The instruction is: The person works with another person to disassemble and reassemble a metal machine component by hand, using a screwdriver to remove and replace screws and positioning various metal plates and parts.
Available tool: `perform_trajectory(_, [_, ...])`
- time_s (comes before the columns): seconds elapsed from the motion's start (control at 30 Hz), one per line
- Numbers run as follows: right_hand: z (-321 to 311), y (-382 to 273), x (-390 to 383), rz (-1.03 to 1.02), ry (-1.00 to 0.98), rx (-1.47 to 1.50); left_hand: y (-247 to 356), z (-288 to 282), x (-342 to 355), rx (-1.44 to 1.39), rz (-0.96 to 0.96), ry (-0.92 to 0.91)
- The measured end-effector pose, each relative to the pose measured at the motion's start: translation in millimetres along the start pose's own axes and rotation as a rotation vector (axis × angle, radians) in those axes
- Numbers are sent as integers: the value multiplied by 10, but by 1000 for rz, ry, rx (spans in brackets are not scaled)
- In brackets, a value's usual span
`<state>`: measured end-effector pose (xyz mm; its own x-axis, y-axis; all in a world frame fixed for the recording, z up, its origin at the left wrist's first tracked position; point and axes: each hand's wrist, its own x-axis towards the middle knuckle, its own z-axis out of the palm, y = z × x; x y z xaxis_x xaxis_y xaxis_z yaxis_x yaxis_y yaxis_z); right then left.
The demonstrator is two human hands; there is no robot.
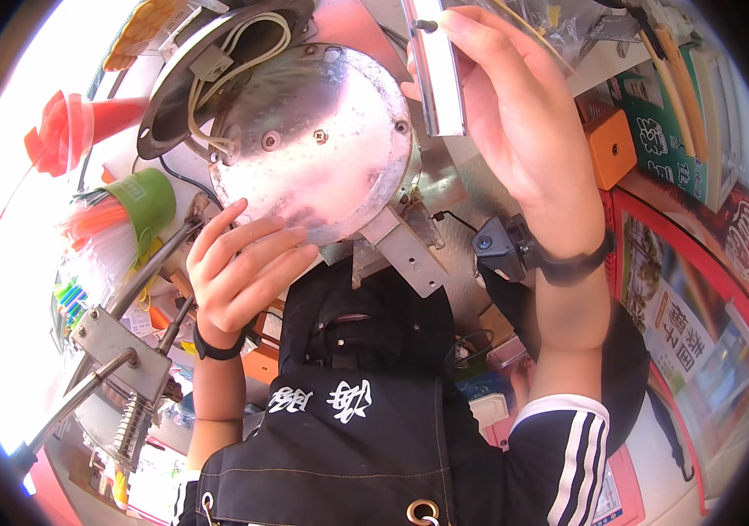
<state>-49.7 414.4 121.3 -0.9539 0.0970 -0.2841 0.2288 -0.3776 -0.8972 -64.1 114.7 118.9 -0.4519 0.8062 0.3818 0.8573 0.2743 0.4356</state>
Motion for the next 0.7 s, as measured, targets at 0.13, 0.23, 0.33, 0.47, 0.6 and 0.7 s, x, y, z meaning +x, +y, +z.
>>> perform_trajectory(0.13, [11, 30, -35, 7, 39, 137, 103, 15, 137, -65, 5, -16])
perform_trajectory(0.23, [56, 42, -55, 16, 105, 263, 317, 196, 427, -99, -39, -170])
perform_trajectory(0.33, [-8, 44, -68, -6, 102, 207, 461, 423, 545, -158, 84, -246])
perform_trajectory(0.47, [-251, 172, -176, -92, -21, 326, 471, 449, 555, -102, 194, -347])
perform_trajectory(0.6, [-341, 272, -343, -116, 56, 287, 450, 382, 581, -193, 222, -359])
perform_trajectory(0.7, [-302, 325, -422, -112, 116, 271, 451, 420, 593, -242, 211, -341])
